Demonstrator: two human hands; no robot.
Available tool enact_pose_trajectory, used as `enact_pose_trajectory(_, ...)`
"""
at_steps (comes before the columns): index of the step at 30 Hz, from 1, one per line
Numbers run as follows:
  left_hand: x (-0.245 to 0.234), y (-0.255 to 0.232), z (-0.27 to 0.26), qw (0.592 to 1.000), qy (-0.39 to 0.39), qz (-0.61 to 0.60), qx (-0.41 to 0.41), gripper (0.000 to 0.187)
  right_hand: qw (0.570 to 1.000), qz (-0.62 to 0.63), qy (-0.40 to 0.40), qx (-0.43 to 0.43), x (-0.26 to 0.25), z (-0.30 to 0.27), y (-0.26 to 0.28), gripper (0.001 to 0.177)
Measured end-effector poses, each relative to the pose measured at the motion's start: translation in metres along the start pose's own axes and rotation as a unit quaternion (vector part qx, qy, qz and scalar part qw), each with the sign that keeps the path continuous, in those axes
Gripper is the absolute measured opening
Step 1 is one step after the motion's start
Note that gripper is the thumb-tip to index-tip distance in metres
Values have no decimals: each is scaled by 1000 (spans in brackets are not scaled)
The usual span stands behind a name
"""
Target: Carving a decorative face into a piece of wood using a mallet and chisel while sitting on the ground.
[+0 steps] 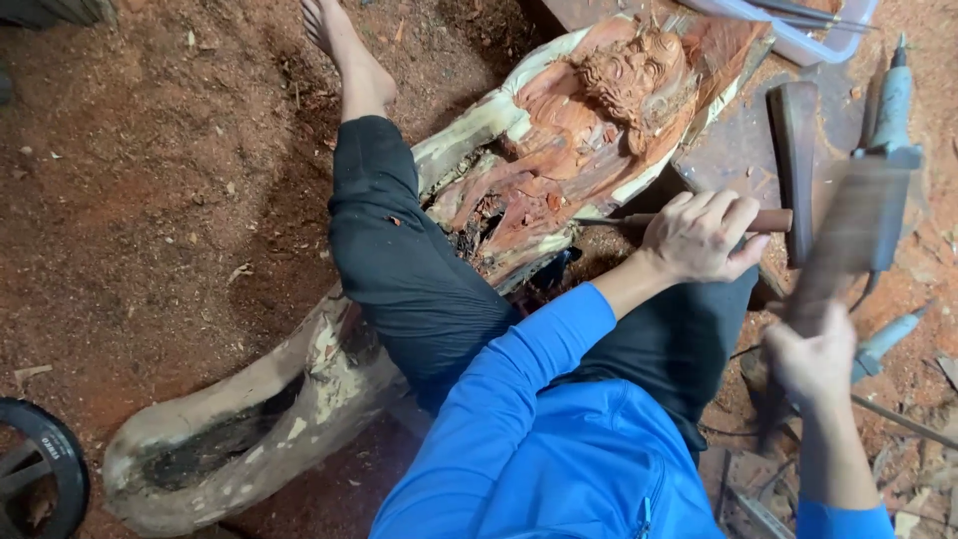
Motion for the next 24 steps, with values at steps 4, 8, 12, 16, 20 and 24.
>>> enact_pose_trajectory(4,-11,-2,0,1000,-4,-7,4,24,997,-68,-2,-36,-5,-1,2,52)
enact_pose_trajectory(8,8,6,-4,1000,20,-4,1,29,999,36,8,-2,-1,-3,-1,43)
enact_pose_trajectory(12,7,9,-1,1000,18,-5,-13,34,996,91,-4,-24,0,5,-13,42)
enact_pose_trajectory(16,20,13,-6,998,34,-54,-17,23,998,-33,49,7,7,8,-26,43)
enact_pose_trajectory(20,0,-27,-4,989,131,-64,-29,43,997,67,22,12,14,9,-53,43)
enact_pose_trajectory(24,-14,-43,-3,987,116,-93,53,33,984,176,7,25,25,-2,-70,30)
Point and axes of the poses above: each hand's wrist, its own z-axis towards the middle knuckle, its own x-axis out of the palm, y = z × x, the point moved 8 cm from there along z, towards the middle knuckle, and after that the axes turned 10 degrees about y, right-handed, at the moved point
